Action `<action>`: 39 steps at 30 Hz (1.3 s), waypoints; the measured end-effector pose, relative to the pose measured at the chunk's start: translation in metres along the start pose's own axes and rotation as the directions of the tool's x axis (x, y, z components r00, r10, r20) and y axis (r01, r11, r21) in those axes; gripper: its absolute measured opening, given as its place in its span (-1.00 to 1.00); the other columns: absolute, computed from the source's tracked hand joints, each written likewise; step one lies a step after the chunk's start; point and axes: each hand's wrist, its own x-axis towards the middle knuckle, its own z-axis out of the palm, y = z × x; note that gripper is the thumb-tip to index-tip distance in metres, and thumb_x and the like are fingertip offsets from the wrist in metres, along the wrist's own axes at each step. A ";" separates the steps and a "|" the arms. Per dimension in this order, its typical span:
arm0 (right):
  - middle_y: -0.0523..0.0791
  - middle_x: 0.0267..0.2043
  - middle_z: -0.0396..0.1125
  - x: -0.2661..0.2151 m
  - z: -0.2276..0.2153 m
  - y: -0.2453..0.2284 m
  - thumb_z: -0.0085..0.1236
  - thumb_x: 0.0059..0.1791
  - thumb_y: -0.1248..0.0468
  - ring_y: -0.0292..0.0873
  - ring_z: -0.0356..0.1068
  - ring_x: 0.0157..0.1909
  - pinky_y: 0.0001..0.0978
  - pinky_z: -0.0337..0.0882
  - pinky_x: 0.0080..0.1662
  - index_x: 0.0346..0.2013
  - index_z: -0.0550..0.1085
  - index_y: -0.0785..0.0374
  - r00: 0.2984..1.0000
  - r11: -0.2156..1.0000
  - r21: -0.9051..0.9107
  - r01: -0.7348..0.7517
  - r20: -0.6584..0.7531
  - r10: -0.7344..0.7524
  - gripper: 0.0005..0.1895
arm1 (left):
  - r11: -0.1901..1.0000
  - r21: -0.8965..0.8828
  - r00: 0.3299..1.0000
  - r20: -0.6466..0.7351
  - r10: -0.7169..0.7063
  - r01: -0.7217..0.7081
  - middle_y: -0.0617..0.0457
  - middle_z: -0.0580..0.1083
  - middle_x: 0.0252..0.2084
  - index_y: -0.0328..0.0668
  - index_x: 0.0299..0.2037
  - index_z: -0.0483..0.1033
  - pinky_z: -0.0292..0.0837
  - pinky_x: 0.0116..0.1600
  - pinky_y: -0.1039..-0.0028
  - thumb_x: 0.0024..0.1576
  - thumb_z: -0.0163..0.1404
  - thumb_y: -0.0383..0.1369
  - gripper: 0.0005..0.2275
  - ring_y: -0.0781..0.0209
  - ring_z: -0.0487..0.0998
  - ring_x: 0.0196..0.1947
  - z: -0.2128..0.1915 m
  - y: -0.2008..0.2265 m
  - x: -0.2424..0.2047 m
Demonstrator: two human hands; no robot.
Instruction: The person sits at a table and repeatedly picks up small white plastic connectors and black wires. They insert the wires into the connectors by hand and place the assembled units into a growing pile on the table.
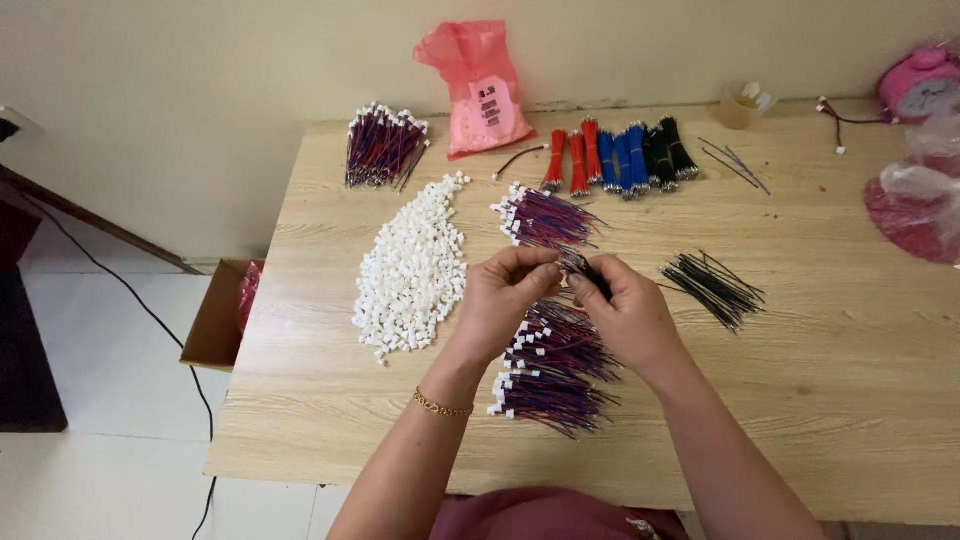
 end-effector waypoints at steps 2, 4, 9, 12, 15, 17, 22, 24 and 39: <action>-0.02 -0.47 0.43 -0.005 0.001 -0.003 0.10 0.00 0.20 -0.12 0.44 -0.36 -0.23 0.39 -0.24 -0.25 0.50 0.17 1.000 1.000 -0.005 0.003 -0.003 -0.003 -0.88 | 0.999 -0.029 1.000 -0.014 -0.016 0.015 -0.16 0.56 -0.29 -0.37 -0.16 0.57 0.60 -0.21 0.48 0.06 0.12 -0.54 -0.84 0.25 0.59 -0.32 0.000 -0.002 -0.001; -0.03 -0.47 0.44 -0.009 0.001 -0.008 0.09 0.00 0.21 -0.14 0.44 -0.36 -0.24 0.39 -0.24 -0.26 0.51 0.15 1.000 1.000 -0.010 0.007 -0.008 -0.008 -0.88 | 0.998 -0.059 0.999 -0.025 -0.031 0.030 -0.20 0.55 -0.29 -0.40 -0.17 0.57 0.61 -0.21 0.45 0.06 0.12 -0.55 -0.84 0.21 0.59 -0.32 -0.001 -0.004 -0.003; 0.00 -0.50 0.42 -0.012 0.000 -0.016 0.06 0.01 0.26 -0.15 0.38 -0.37 -0.22 0.41 -0.20 -0.28 0.51 0.26 0.999 0.996 0.082 -0.017 0.032 0.014 -0.87 | 0.983 -0.152 0.994 -0.019 -0.104 0.100 -0.17 0.53 -0.31 -0.43 -0.14 0.54 0.62 -0.19 0.42 0.05 0.14 -0.53 -0.81 0.18 0.59 -0.35 -0.008 -0.017 -0.005; -0.05 -0.49 0.45 -0.015 0.001 -0.019 0.08 0.02 0.23 -0.18 0.42 -0.35 -0.26 0.42 -0.18 -0.28 0.51 0.22 0.999 0.996 0.089 -0.027 0.034 0.024 -0.87 | 0.967 -0.228 0.992 -0.027 -0.121 0.112 -0.18 0.53 -0.32 -0.46 -0.13 0.54 0.63 -0.19 0.39 0.04 0.15 -0.55 -0.79 0.14 0.60 -0.37 -0.008 -0.007 -0.012; -0.05 -0.47 0.47 -0.017 0.000 -0.027 0.07 0.02 0.19 -0.13 0.47 -0.32 -0.21 0.44 -0.17 -0.27 0.52 0.19 0.998 0.997 0.064 -0.040 0.056 0.036 -0.85 | 0.937 -0.326 0.989 -0.032 -0.143 0.125 -0.22 0.53 -0.32 -0.45 -0.11 0.53 0.63 -0.18 0.34 0.04 0.15 -0.55 -0.78 0.05 0.62 -0.35 -0.006 -0.004 -0.015; -0.03 -0.46 0.47 -0.019 -0.001 -0.037 0.08 0.01 0.22 -0.15 0.46 -0.32 -0.21 0.43 -0.15 -0.27 0.52 0.20 0.997 0.997 0.062 -0.034 0.064 0.030 -0.87 | 0.943 -0.299 0.987 -0.027 -0.160 0.145 -0.20 0.53 -0.31 -0.45 -0.13 0.54 0.62 -0.16 0.37 0.03 0.16 -0.53 -0.78 0.10 0.60 -0.35 -0.006 -0.003 -0.019; 0.08 -0.36 0.48 -0.020 -0.003 -0.042 0.05 0.02 0.19 0.00 0.49 -0.23 -0.06 0.44 -0.09 -0.20 0.50 0.26 0.993 1.000 -0.010 -0.030 0.113 0.031 -0.79 | 0.985 -0.120 0.991 -0.035 -0.128 0.123 -0.05 0.52 -0.41 -0.40 -0.18 0.56 0.57 -0.29 0.53 0.03 0.21 -0.43 -0.78 0.26 0.58 -0.42 -0.003 -0.012 -0.024; 0.14 -0.30 0.49 -0.030 -0.003 -0.058 0.07 -0.01 0.11 0.16 0.49 -0.13 0.04 0.44 -0.03 -0.18 0.50 0.29 0.987 0.990 -0.072 -0.122 0.100 0.129 -0.70 | 0.987 -0.054 0.986 -0.064 -0.152 0.149 -0.05 0.53 -0.44 -0.37 -0.22 0.58 0.53 -0.34 0.57 0.01 0.21 -0.41 -0.80 0.26 0.57 -0.43 0.003 0.002 -0.034; -0.13 -0.47 0.43 -0.016 0.014 0.007 0.06 -0.04 0.08 -0.24 0.36 -0.35 -0.38 0.30 -0.22 -0.27 0.53 0.17 0.921 0.928 -0.015 -0.373 0.117 0.372 -0.75 | 0.885 -0.353 0.942 -0.029 -0.336 0.305 -0.12 0.53 -0.46 -0.40 -0.33 0.52 0.60 -0.25 0.49 0.05 0.14 -0.51 -0.92 0.15 0.58 -0.49 -0.001 -0.029 -0.039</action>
